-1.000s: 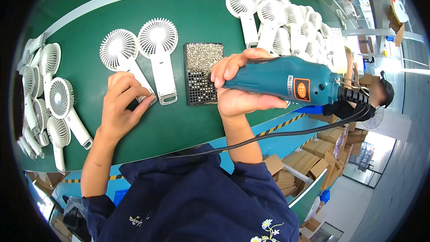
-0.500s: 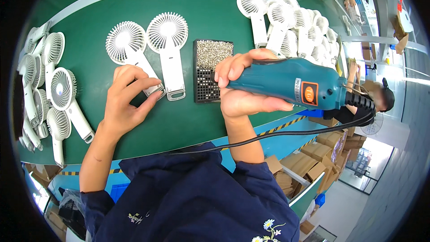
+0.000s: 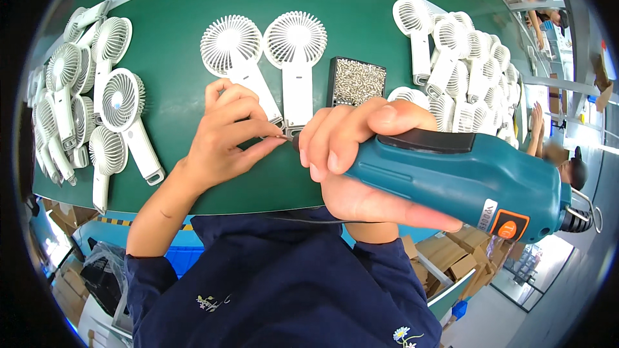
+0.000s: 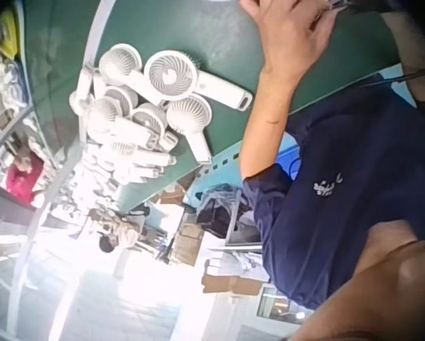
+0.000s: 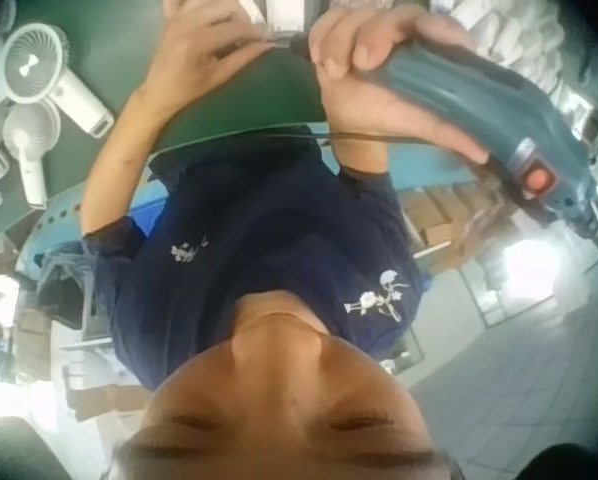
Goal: Assembling portable handheld fans using an electric screwdriver.
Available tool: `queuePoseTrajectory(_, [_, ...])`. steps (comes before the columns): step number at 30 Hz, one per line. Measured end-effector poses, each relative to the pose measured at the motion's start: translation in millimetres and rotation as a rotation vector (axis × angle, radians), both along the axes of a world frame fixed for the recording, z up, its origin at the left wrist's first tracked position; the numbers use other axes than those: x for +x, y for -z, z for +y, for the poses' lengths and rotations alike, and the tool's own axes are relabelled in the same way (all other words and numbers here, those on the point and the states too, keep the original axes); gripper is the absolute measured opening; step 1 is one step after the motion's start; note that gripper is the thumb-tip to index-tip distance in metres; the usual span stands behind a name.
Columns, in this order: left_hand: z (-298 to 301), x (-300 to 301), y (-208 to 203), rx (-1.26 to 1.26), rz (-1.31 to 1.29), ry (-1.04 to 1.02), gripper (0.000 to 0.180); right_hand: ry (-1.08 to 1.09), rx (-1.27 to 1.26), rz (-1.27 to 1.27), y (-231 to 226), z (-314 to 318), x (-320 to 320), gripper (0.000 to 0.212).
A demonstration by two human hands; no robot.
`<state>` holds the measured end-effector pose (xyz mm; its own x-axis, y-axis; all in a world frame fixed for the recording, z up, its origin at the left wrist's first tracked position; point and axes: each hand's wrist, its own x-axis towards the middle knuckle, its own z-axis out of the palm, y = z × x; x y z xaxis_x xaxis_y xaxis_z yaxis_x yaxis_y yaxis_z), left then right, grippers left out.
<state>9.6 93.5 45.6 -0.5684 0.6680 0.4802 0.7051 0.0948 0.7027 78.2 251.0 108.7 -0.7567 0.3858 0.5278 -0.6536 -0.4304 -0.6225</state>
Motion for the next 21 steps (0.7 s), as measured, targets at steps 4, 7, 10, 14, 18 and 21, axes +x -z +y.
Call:
queuePoseTrajectory(4, [-5, -4, -1, 0.004, -0.038, 0.003, 0.022, -0.069, 0.037, -0.007, 6, -1, -6, 0.101])
queuePoseTrajectory(7, [-7, -6, -7, -0.005, -0.007, -0.001, 0.021, -0.048, 0.048, 0.017, 2, -5, -4, 0.1])
queuePoseTrajectory(10, [-6, -5, -6, -0.022, -0.014, -0.005, 0.021, -0.019, 0.003, 0.011, -2, -8, -4, 0.1])
queuePoseTrajectory(14, [-8, -4, -5, -0.043, -0.032, 0.005, 0.02, -0.041, 0.001, -0.015, 6, -7, -6, 0.1])
queuePoseTrajectory(18, [-6, -4, -5, -0.029, -0.059, 0.021, 0.02, -0.054, 0.039, 0.021, -2, -6, -2, 0.096])
queuePoseTrajectory(21, [-8, -6, -6, -0.03, -0.028, 0.015, 0.02, -0.054, 0.077, 0.013, -3, -5, -4, 0.092])
